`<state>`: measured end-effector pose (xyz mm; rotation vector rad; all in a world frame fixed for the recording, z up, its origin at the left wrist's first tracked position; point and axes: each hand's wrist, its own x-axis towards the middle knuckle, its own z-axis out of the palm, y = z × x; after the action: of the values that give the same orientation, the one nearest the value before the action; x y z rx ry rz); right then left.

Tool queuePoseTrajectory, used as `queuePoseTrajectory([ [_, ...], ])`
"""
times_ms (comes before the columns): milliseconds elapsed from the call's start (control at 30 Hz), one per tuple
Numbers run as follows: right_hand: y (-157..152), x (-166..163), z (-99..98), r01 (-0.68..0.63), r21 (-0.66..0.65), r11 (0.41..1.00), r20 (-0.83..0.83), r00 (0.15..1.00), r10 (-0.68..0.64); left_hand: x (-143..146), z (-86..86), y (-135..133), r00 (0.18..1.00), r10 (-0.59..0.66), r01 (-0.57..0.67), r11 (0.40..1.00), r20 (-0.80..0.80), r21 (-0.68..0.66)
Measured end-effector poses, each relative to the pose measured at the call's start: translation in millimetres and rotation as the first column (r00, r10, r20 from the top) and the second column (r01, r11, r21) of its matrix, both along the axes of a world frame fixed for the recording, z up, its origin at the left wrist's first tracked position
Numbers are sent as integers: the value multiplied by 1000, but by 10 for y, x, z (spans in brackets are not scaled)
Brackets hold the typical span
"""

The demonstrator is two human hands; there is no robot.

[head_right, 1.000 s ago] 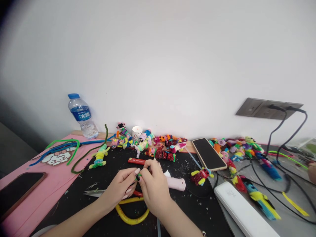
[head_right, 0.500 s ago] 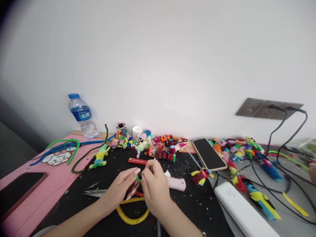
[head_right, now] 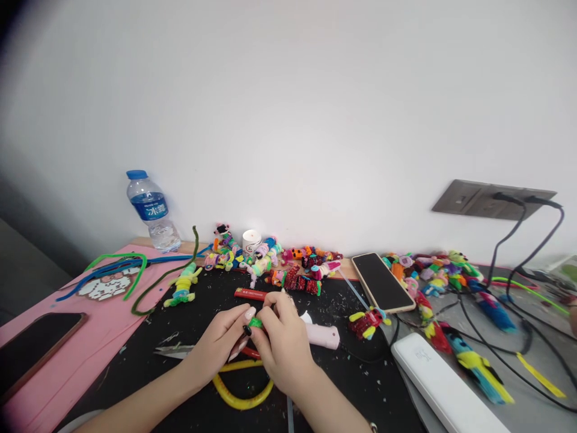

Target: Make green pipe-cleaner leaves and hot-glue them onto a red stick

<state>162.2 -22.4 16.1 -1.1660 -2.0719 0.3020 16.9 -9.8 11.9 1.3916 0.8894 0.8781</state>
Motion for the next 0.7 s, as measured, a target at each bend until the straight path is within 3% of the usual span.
queuePoseTrajectory([
  [400, -19, -6, -40, -10, 91, 996, -14, 1000, 11, 1, 3, 1, 1000, -6, 6, 1000, 17, 3],
  [700, -3, 7, -49, 14, 66, 998, -42, 999, -12, -5, 1, -30, 998, -30, 28, 998, 48, 50],
])
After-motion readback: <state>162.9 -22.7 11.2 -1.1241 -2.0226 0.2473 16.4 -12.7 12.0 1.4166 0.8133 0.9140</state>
